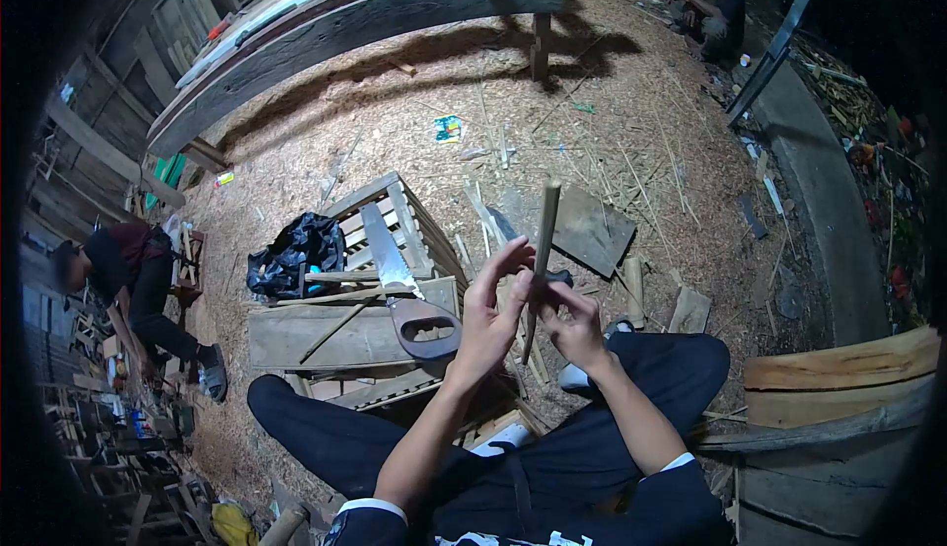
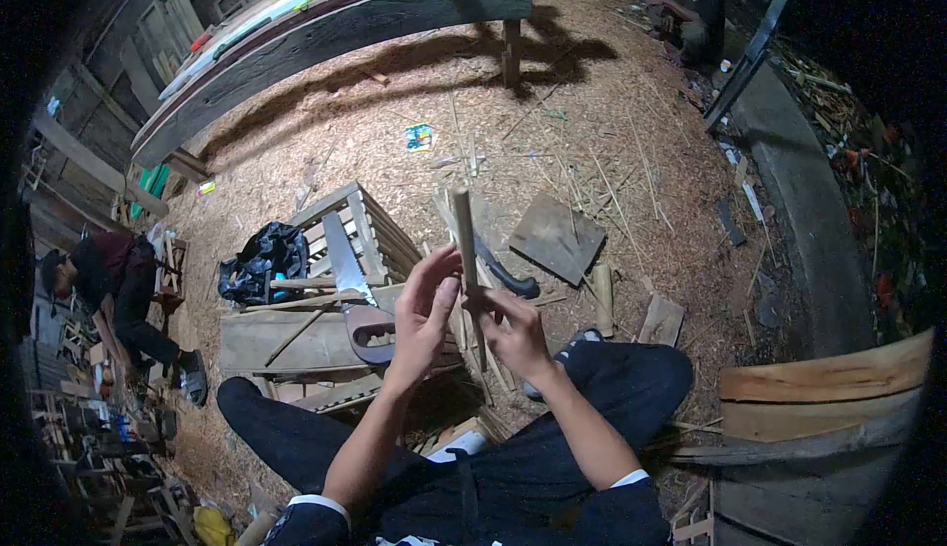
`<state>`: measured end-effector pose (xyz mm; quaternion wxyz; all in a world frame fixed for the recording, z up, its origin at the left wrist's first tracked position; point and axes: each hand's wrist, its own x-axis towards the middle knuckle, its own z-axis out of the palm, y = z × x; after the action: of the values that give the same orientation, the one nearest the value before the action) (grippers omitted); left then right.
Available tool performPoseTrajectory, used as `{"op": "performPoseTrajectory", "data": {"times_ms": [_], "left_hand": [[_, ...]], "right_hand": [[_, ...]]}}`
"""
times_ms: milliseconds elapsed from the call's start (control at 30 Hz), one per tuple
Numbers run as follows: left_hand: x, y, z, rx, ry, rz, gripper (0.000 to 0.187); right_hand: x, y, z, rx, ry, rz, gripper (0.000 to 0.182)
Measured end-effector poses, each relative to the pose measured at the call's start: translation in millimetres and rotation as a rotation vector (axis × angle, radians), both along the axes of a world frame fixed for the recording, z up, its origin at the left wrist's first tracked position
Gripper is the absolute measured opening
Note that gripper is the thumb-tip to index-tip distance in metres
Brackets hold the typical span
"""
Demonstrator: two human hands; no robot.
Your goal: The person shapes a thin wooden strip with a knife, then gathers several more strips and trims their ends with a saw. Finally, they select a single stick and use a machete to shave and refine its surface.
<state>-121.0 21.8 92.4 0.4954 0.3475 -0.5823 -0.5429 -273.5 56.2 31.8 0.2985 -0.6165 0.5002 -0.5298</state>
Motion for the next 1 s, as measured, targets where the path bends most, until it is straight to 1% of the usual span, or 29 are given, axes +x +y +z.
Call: {"op": "performPoseTrajectory", "data": {"times_ms": [33,67,100,133,167,200,233,300,333,400,500,533,667,733,800,867,933,1000], "left_hand": [[-0.7,-0.7,2.8,-0.033,-0.001,0.065,0.037],[-0.8,-0.7,6.2,-0.066,-0.002,0.127,0.034],[0.6,1.5,12.9,-0.067,-0.002,0.128,0.034],[2.5,5.1,21.1,-0.044,0.072,0.1,0.032],[3.6,7.7,24.9,-0.022,0.147,0.07,0.029],[4.0,8.5,23.0,-0.068,0.162,0.096,0.023],[5.4,10.9,21.6,-0.068,0.162,0.098,0.023],[8.5,15.0,18.6,-0.095,0.152,0.085,0.019],[7.8,15.4,16.7,-0.108,0.163,0.111,0.015],[9.6,17.4,14.5,-0.097,0.144,0.113,0.015],[9.9,17.1,7.2,-0.118,0.147,0.095,0.015],[9.7,17.0,5.0,-0.149,0.167,0.074,0.015],[9.6,20.1,4.8,-0.127,0.134,0.063,0.017],[11.5,19.6,2.3,-0.199,0.002,0.091,0.021],[9.6,21.0,0.1,-0.189,0.02,0.089,0.025],[7.8,22.3,-3.5,-0.178,0.037,0.087,0.028],[6.3,22.8,-7.7,-0.199,0.005,0.086,0.033],[5.3,24.0,-9.6,-0.216,-0.038,0.082,0.033]], "right_hand": [[2.9,-0.2,4.4,-0.049,0.079,0.006,0.027],[4.1,0.3,3.1,-0.056,0.1,0.032,0.028],[5.0,1.0,1.6,-0.062,0.122,0.057,0.029],[5.9,0.5,0.5,-0.062,0.122,0.057,0.029],[7.5,0.0,-0.4,-0.13,0.176,0.051,0.03],[8.6,-0.4,0.1,-0.199,0.23,0.045,0.032],[8.7,-0.6,1.3,-0.198,0.23,0.047,0.032],[8.7,-0.8,5.8,-0.238,0.244,0.042,0.026],[9.0,-0.4,8.2,-0.236,0.244,0.043,0.026],[8.9,0.3,14.8,-0.308,0.21,-0.003,0.025],[6.0,2.2,29.7,-0.305,0.172,0.009,0.024],[5.4,2.5,29.5,-0.303,0.173,0.007,0.024],[2.8,2.7,30.8,-0.342,0.167,-0.01,0.024],[2.9,3.1,30.3,-0.372,0.165,-0.014,0.025],[3.2,3.5,29.8,-0.431,0.142,-0.069,0.027],[4.4,7.5,34.6,-0.436,0.123,-0.094,0.028],[5.0,10.1,41.4,-0.441,0.106,-0.12,0.029],[3.5,10.9,46.6,-0.509,0.129,-0.149,0.03]]}}
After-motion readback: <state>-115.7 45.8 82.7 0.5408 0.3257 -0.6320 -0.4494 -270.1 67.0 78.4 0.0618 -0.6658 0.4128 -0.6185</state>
